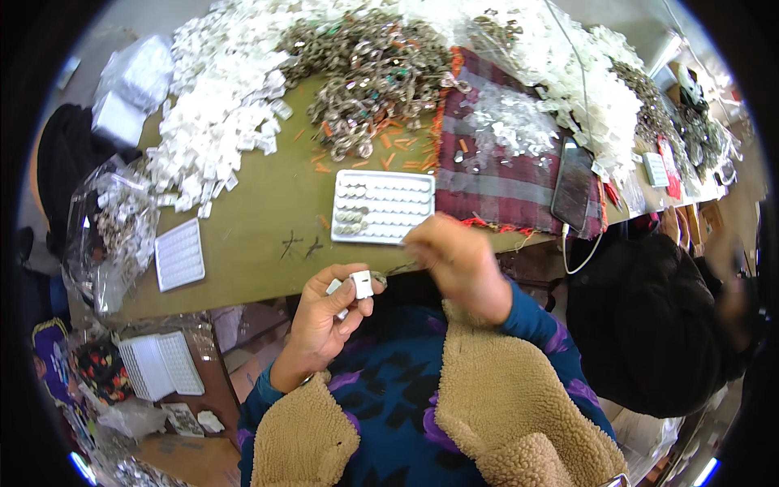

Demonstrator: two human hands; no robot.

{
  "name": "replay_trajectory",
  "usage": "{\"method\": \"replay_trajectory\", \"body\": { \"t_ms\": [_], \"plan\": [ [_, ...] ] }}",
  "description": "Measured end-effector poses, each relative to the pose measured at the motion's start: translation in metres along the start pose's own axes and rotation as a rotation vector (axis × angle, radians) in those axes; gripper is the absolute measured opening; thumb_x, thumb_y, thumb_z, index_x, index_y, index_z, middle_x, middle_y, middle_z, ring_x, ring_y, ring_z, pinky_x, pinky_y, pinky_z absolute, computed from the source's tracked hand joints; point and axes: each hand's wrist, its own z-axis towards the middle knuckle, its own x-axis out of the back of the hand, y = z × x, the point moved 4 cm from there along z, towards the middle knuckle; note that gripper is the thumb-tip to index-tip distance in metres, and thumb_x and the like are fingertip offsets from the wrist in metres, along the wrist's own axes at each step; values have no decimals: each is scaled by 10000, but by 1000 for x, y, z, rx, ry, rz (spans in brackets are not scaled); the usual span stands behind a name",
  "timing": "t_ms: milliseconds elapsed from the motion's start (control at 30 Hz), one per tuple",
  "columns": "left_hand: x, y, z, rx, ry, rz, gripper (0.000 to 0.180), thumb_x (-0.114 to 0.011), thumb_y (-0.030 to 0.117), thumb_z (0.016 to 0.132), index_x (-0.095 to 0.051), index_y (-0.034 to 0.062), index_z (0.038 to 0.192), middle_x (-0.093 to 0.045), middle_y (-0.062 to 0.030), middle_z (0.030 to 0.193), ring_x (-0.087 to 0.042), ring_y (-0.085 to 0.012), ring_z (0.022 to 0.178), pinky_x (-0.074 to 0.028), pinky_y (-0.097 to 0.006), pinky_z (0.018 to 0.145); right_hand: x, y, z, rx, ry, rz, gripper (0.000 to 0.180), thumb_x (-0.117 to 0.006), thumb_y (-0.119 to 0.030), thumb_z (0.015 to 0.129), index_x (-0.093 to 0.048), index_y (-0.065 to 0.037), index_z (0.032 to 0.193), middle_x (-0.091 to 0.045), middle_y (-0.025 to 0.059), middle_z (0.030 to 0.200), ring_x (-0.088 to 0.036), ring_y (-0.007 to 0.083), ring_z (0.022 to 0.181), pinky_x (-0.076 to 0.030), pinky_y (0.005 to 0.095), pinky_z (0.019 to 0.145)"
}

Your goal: The person repeatedly picks small white plastic housings and metal key blanks from a table, inserts the metal piece into the housing, and places the assembled unit into a white tray. The process is repeated continuously throughout the clip.

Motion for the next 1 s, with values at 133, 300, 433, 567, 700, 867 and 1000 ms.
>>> {"method": "replay_trajectory", "body": {
  "t_ms": [133,300,433,567,700,867,1000],
  "plan": [
    [3,8,-14,-92,-10,15,234,-561,123,1002,-609,-32,1170,-676,-202,985,-643,-147,707,-399,-178,433,-42,-36,-5,216,-202,150,394,-602,110,755,-628,-15,1127,-592,118,869,-625,311,791,-524,367,698],
    [5,13,-32,-166,7,23,216,-560,127,1005,-615,-30,1144,-682,-180,962,-639,-134,698,-390,-177,422,-57,-50,-3,339,-244,21,569,-582,107,691,-595,-36,1241,-595,95,833,-614,296,769,-521,372,694],
    [4,14,-35,-123,34,75,194,-578,127,998,-628,-35,1093,-686,-166,931,-627,-120,661,-377,-175,415,-58,-55,-1,353,-294,-19,589,-610,78,677,-585,-40,1254,-598,74,815,-613,290,767,-518,376,685],
    [1,14,-34,-80,81,302,176,-613,108,975,-638,-38,1071,-688,-157,881,-598,-99,604,-360,-171,411,-55,-55,-3,394,-465,-143,580,-644,44,679,-575,-33,1250,-618,78,838,-620,293,763,-520,384,685],
    [3,6,-32,-94,227,254,161,-623,69,957,-641,-37,1076,-685,-152,826,-547,-76,534,-345,-171,405,-56,-40,-9,162,-321,-19,462,-662,29,774,-574,-26,1224,-633,126,861,-637,328,756,-517,394,658],
    [7,2,-30,-119,232,167,141,-617,64,944,-650,-7,1061,-680,-151,786,-550,-102,499,-329,-186,375,-54,-19,-20,-65,-209,67,104,-648,50,862,-628,11,956,-621,122,771,-637,200,638,-494,305,579],
    [0,3,-26,-61,232,211,141,-669,79,927,-656,-6,1039,-688,-112,821,-625,-117,582,-344,-190,393,-58,-24,-20,80,-156,-1,76,-654,57,844,-609,14,888,-602,137,751,-632,248,656,-482,328,577]
  ]
}}
